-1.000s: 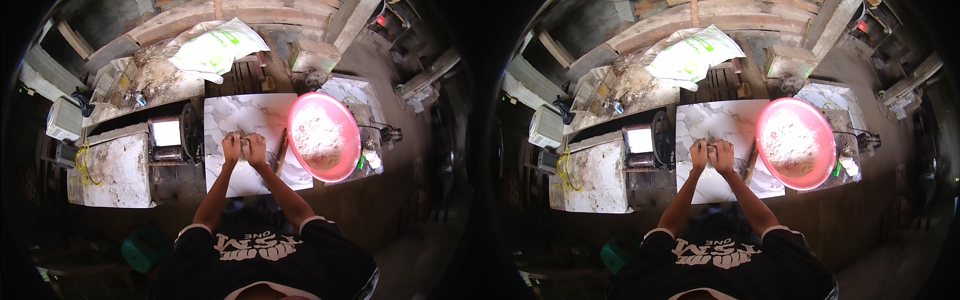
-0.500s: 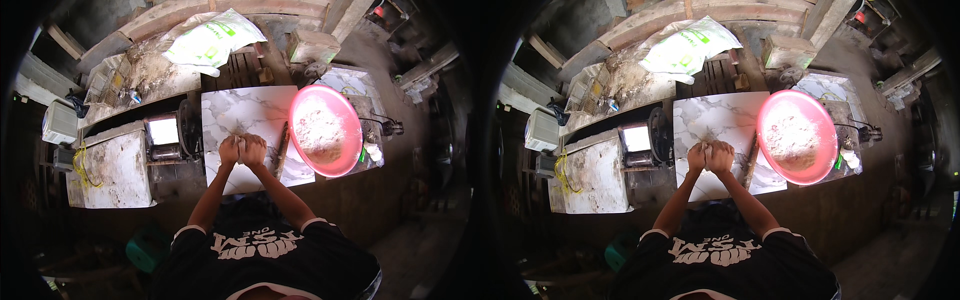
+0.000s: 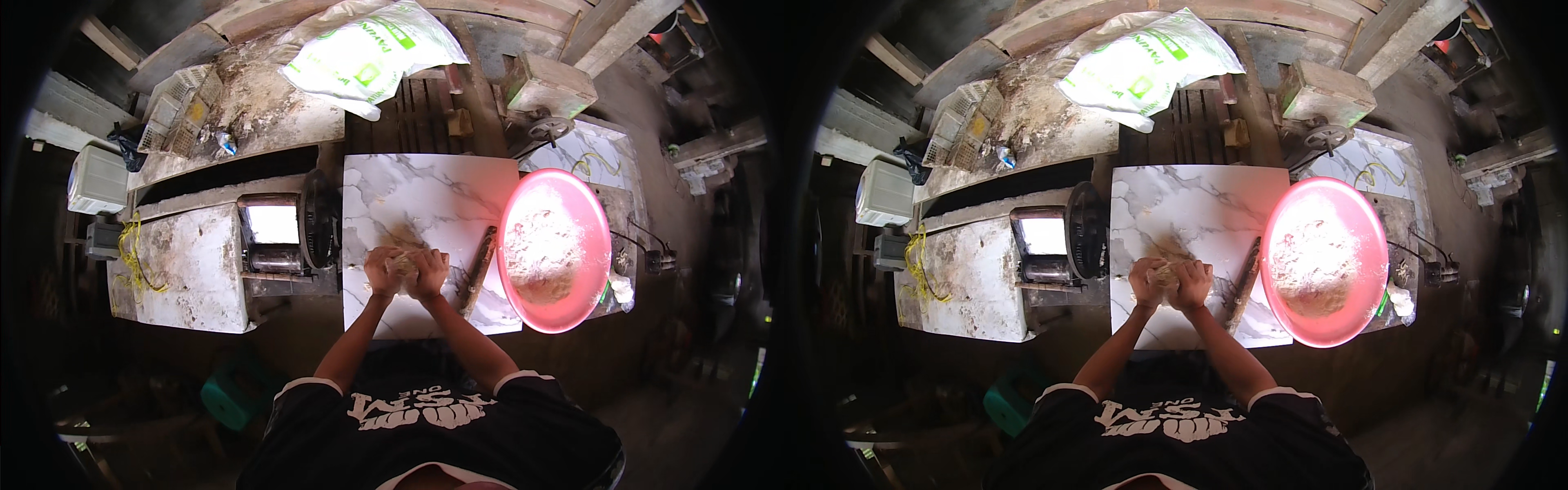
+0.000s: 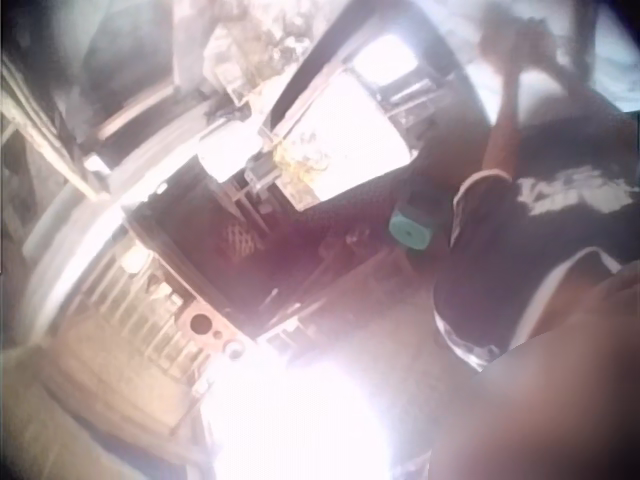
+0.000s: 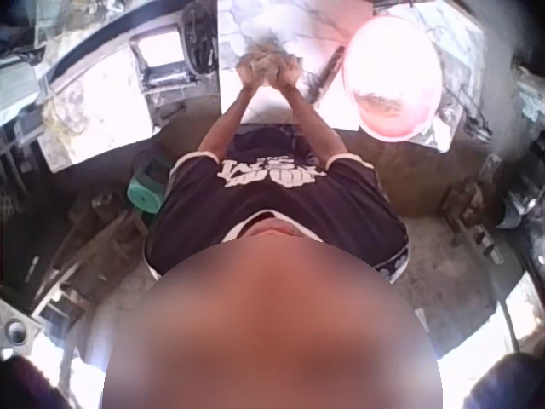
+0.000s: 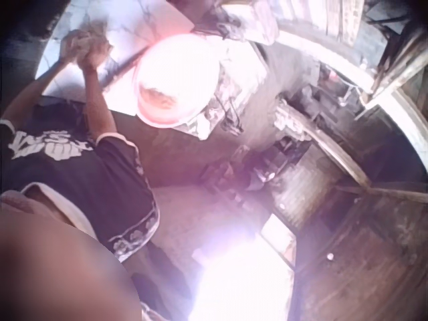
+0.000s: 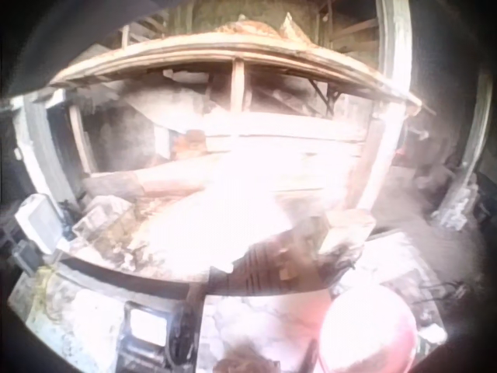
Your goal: The person kneads a ball of dough by hand on a marble-topped surface, occasionally adding more flour from a pink basin.
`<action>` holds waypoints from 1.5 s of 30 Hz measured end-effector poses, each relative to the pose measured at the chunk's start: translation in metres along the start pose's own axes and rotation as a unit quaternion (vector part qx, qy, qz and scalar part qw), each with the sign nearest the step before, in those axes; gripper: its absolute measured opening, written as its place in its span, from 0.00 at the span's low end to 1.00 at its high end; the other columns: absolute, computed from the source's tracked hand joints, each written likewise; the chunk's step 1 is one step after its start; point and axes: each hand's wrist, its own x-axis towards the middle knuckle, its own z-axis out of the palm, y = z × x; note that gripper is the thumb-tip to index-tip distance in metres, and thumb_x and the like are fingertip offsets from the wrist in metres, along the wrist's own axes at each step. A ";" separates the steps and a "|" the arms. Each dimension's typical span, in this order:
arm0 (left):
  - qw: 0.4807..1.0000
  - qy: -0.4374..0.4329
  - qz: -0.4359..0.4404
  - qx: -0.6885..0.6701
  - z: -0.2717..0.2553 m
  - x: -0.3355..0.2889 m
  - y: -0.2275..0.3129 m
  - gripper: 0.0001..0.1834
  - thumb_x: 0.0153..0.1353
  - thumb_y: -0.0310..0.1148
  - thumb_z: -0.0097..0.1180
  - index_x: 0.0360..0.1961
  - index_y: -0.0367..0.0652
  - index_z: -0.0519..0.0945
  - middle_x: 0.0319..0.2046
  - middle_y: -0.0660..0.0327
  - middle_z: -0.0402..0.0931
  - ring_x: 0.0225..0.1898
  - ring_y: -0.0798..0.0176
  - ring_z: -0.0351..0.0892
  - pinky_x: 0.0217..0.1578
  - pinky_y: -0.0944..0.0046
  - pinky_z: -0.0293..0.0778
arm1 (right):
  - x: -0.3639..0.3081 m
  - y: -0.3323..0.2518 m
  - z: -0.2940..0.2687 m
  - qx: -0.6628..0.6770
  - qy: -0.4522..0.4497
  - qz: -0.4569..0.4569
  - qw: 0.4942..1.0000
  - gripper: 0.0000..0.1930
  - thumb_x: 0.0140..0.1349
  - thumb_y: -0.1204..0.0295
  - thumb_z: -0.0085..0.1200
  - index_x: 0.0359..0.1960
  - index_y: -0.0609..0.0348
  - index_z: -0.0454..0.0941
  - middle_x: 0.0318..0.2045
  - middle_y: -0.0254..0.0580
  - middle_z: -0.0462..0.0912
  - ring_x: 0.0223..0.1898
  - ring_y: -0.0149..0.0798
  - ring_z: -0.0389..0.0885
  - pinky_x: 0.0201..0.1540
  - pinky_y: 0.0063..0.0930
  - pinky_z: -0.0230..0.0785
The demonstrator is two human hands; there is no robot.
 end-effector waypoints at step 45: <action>0.984 -0.075 -0.137 0.089 0.048 0.054 0.004 0.24 0.46 0.44 0.52 0.39 0.35 0.70 0.34 0.46 0.70 0.40 0.45 0.66 0.43 0.55 0.61 | 0.051 0.021 0.010 0.002 -0.036 0.184 0.982 0.12 0.49 0.66 0.43 0.34 0.59 0.69 0.30 0.48 0.71 0.36 0.47 0.67 0.39 0.40 0.57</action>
